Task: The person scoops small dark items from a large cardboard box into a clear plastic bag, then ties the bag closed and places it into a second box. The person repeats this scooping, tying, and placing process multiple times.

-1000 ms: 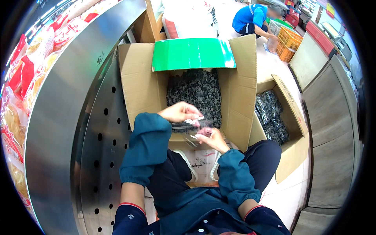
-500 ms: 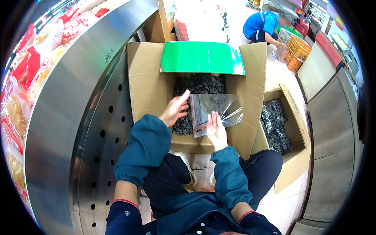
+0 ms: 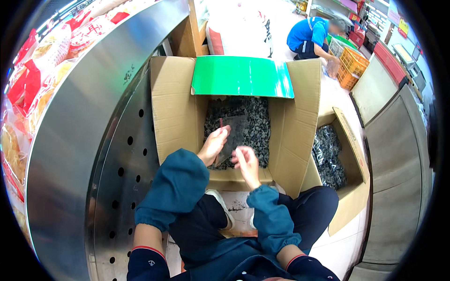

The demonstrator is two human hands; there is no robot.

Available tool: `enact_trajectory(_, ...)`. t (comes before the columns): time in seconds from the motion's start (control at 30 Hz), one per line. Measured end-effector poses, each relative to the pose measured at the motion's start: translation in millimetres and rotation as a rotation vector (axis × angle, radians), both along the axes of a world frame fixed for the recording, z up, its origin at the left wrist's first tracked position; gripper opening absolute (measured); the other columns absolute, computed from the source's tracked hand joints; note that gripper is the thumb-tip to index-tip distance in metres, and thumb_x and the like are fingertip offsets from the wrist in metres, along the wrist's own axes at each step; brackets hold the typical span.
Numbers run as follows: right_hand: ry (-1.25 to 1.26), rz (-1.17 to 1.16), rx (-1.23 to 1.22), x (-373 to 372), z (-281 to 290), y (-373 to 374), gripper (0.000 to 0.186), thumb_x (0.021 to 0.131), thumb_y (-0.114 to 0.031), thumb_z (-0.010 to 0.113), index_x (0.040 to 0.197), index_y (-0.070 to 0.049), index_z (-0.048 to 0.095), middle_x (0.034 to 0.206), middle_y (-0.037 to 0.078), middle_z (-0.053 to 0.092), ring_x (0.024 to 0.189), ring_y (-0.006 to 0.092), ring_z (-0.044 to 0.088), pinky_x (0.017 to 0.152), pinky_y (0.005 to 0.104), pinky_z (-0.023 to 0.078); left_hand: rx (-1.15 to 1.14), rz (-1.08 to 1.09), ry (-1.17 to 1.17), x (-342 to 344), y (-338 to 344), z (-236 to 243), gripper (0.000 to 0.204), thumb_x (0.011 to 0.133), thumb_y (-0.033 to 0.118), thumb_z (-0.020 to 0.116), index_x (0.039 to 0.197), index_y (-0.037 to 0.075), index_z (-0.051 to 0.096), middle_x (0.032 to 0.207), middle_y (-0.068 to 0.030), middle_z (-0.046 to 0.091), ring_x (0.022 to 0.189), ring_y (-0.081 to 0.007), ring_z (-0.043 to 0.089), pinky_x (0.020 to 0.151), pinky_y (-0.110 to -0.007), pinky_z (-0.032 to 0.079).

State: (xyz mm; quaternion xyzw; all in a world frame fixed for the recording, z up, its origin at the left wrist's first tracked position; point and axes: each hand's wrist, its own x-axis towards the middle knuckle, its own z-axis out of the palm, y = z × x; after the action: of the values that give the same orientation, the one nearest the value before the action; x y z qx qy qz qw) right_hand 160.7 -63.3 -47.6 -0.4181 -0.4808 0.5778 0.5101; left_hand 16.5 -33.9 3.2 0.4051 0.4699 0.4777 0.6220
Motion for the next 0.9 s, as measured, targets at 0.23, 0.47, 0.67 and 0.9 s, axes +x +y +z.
enact_trajectory(0.23,-0.418,-0.228,0.344,-29.8,-17.4,27.2,0.036,0.084,-0.016,0.055,0.116,-0.002,0.045,0.106,0.015,0.052,0.087,0.0226,0.056,0.075,0.0316,0.047,0.066,-0.093,-0.11,20.2,-4.0,-28.4,0.031,0.097,0.022,0.035,0.113,0.0,0.049,0.104,-0.0046,0.056,0.095,-0.0135,0.054,0.086,-0.027,0.043)
enact_trajectory(0.47,-0.365,-0.237,0.305,-17.4,-12.0,17.6,0.062,0.073,-0.006,0.065,0.127,-0.001,0.036,0.121,0.02,0.04,0.106,0.0262,0.049,0.086,0.0365,0.044,0.407,-0.241,0.695,7.9,-2.1,-40.6,0.032,0.095,0.015,0.037,0.12,-0.002,0.048,0.108,-0.0162,0.058,0.097,-0.0231,0.058,0.085,-0.032,0.046)
enact_trajectory(0.67,-0.668,-0.082,0.538,19.5,4.5,27.7,0.037,0.068,-0.01,0.067,0.102,-0.011,0.055,0.072,-0.003,0.061,0.075,0.0151,0.06,0.097,0.0394,0.033,0.732,-0.364,1.254,-0.2,-6.2,8.3,0.023,0.083,0.016,0.055,0.105,0.011,0.061,0.101,-0.0107,0.061,0.099,-0.0276,0.055,0.093,-0.042,0.037)
enact_trajectory(0.9,-0.701,-0.538,0.643,18.3,18.7,25.6,0.02,0.072,-0.007,0.068,0.067,-0.009,0.049,0.065,0.003,0.046,0.06,0.023,0.047,0.063,0.0343,0.037,0.051,0.209,0.268,-8.7,9.5,23.4,0.085,0.08,0.057,0.054,0.135,-0.002,0.025,0.134,-0.0198,0.034,0.122,-0.029,0.036,0.096,-0.04,0.036)
